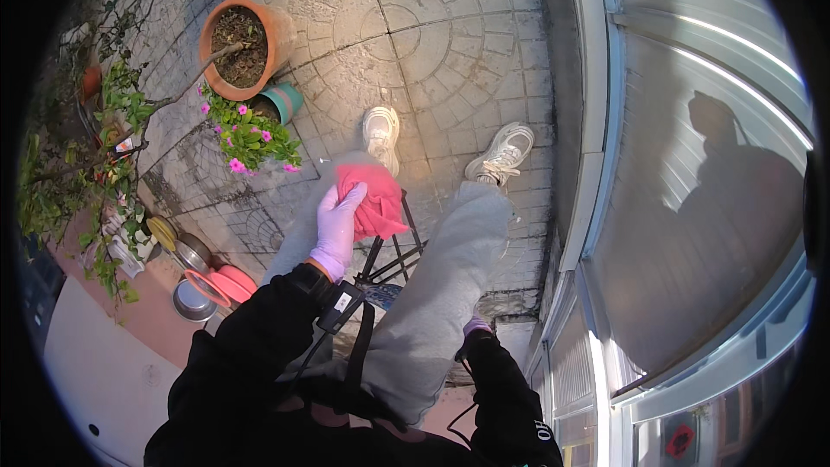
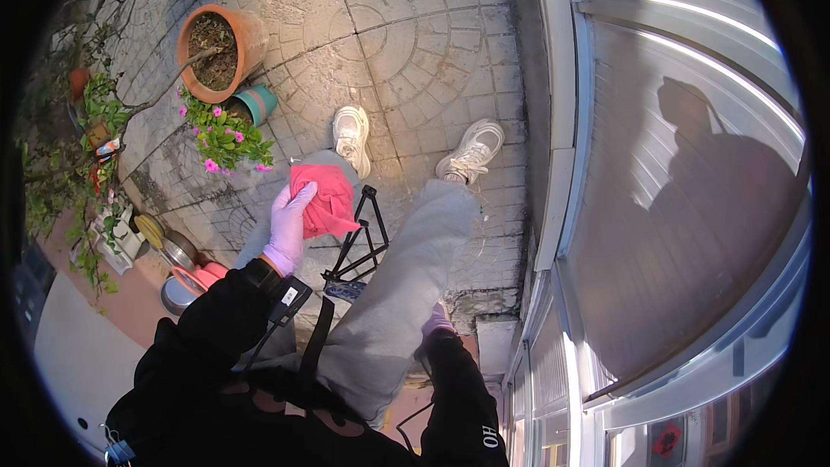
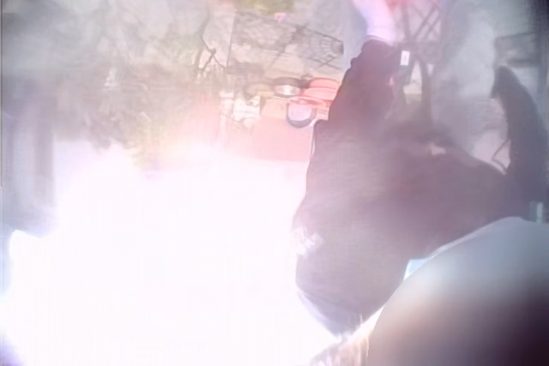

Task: The person wipes the exterior surface of a glass door and adjacent window panels using a pink cloth. They move along the frame, cleaning the lower and middle sections, then return to re-wipe areas while kneeling.

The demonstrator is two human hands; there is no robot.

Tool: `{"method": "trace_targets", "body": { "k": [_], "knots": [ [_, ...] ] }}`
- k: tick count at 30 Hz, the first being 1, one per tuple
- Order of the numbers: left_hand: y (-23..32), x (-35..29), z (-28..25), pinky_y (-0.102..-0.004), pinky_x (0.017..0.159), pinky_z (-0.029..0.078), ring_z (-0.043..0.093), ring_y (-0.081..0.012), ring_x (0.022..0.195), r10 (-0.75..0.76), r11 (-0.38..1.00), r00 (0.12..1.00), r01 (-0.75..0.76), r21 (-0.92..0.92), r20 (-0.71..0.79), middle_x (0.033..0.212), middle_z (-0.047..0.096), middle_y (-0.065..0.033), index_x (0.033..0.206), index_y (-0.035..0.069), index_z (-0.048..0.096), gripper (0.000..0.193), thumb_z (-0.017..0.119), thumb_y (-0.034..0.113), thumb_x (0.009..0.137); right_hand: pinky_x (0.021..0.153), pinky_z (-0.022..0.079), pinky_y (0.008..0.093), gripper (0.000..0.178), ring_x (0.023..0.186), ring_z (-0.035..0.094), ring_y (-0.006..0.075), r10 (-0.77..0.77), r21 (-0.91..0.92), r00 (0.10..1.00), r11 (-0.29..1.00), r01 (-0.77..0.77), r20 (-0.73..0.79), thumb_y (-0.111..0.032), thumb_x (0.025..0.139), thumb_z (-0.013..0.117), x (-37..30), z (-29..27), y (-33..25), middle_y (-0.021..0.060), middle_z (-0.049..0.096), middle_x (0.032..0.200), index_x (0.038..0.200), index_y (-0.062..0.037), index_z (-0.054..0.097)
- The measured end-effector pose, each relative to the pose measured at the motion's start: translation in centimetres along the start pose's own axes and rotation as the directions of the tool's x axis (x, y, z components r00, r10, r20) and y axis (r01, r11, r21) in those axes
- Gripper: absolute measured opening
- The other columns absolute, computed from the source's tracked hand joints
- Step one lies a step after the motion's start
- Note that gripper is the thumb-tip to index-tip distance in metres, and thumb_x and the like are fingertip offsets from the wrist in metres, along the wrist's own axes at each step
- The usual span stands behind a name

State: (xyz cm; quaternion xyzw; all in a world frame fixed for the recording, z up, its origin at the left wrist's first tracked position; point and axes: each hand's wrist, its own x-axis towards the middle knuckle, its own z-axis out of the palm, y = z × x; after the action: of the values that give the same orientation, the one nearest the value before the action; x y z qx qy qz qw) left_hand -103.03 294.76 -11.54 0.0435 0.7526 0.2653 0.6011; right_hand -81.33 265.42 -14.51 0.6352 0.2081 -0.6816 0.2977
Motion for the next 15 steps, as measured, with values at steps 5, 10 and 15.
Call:
{"method": "trace_targets", "body": {
  "k": [5,10,15],
  "knots": [
    [-4.4,2.5,2.5,-0.0282,0.089,0.053,0.066,-0.0118,0.098,-0.086,0.995,0.995,0.083,-0.049,-0.047,0.11,0.069,-0.0042,0.118,0.001,0.065,0.024,0.066,0.011,0.096,0.09,0.052,0.0396,0.046,0.103,0.068,0.0325,0.044,0.249,0.989,0.969,-0.008,-0.139,-0.034,0.085,0.067,7.4,-4.0,1.3,0.0199,0.07,0.112,0.123,-0.0084,0.067],
    [-5.6,4.3,2.5,-0.0291,0.087,0.053,0.065,-0.0133,0.096,-0.136,0.981,0.984,0.117,-0.156,-0.115,0.109,0.069,-0.005,0.115,0.002,0.065,0.022,0.066,0.012,0.096,0.089,0.052,0.0384,0.045,0.101,0.068,0.0314,0.139,0.434,0.95,0.901,-0.004,-0.28,-0.029,0.086,0.069,8.2,-9.0,5.4,0.0196,0.07,0.111,0.126,-0.0085,0.066],
    [-4.8,8.4,4.6,-0.0337,0.085,0.055,0.067,-0.0197,0.098,-0.215,0.928,0.955,0.135,-0.346,-0.205,0.111,0.067,-0.0092,0.116,0.001,0.062,0.024,0.065,0.015,0.097,0.091,0.051,0.0319,0.04,0.101,0.067,0.0211,0.183,0.37,0.831,0.928,0.03,-0.526,-0.02,0.089,0.068,3.0,-23.3,3.7,0.015,0.071,0.113,0.125,-0.0013,0.065]
  ]
}}
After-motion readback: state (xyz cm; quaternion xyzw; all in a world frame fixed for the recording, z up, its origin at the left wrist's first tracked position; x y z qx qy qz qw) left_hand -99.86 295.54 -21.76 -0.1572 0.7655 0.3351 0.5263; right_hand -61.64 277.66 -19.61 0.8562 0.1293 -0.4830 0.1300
